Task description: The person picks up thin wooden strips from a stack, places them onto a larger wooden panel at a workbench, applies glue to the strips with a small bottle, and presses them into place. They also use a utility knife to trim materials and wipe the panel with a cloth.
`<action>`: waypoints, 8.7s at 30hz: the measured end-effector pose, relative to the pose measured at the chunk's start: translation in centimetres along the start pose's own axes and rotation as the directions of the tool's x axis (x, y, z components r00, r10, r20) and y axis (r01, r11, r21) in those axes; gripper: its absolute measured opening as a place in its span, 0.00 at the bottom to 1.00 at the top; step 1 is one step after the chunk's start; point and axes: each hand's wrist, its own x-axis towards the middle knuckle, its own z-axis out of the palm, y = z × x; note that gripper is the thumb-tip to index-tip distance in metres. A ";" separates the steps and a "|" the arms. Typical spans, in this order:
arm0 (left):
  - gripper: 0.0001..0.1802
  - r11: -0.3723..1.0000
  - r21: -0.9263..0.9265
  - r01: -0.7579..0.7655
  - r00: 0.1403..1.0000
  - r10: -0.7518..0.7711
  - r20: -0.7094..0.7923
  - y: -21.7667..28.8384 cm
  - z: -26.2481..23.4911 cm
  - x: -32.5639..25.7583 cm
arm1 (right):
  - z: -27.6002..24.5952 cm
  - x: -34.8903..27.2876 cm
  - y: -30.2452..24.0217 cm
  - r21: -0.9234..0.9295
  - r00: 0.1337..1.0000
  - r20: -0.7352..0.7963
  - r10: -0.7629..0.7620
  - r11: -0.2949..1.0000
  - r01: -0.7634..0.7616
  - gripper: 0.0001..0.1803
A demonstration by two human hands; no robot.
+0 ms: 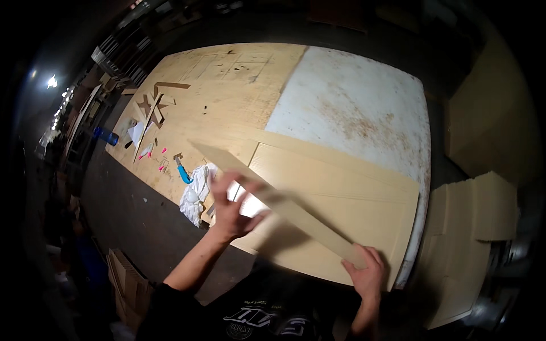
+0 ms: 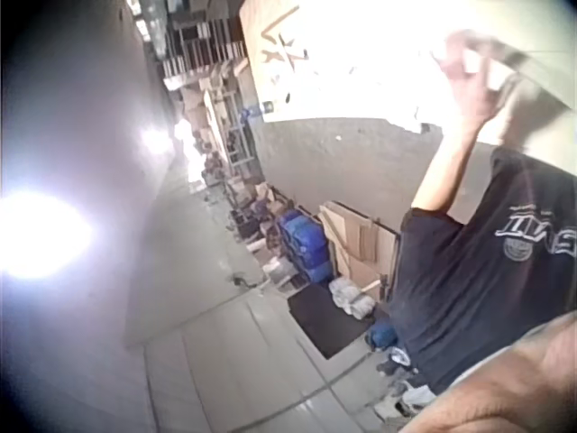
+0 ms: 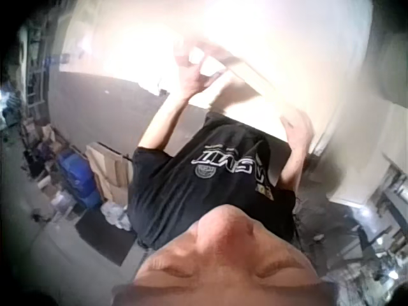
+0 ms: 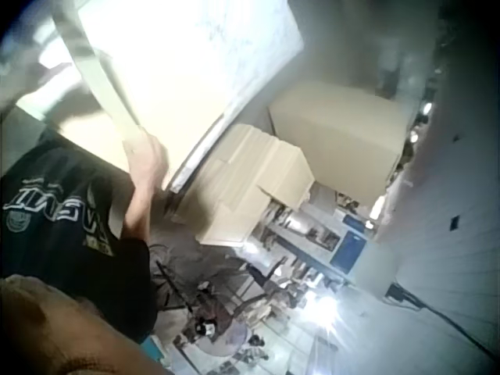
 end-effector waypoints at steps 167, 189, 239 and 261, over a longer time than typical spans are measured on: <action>0.30 0.819 0.169 0.549 0.125 -0.280 0.952 -55.8 -19.4 -33.2 | 67.5 1.7 -40.7 0.155 0.894 0.256 0.369 0.897 -0.415 0.13; 0.27 0.804 0.147 0.576 0.151 -0.282 0.948 -55.6 -19.7 -33.1 | 66.8 1.8 -42.1 -0.091 0.794 0.391 0.466 0.878 -0.471 0.12; 0.25 -0.067 -0.345 0.936 0.337 0.453 0.825 -8.9 -13.3 -10.8 | 34.9 -36.4 -32.9 0.882 0.746 0.352 0.565 0.065 -0.466 0.29; 0.17 0.209 -0.692 0.691 -0.440 0.881 -0.174 15.7 -30.7 -40.8 | 64.8 -54.2 -55.8 0.946 -0.897 -0.323 0.301 0.073 -0.316 0.27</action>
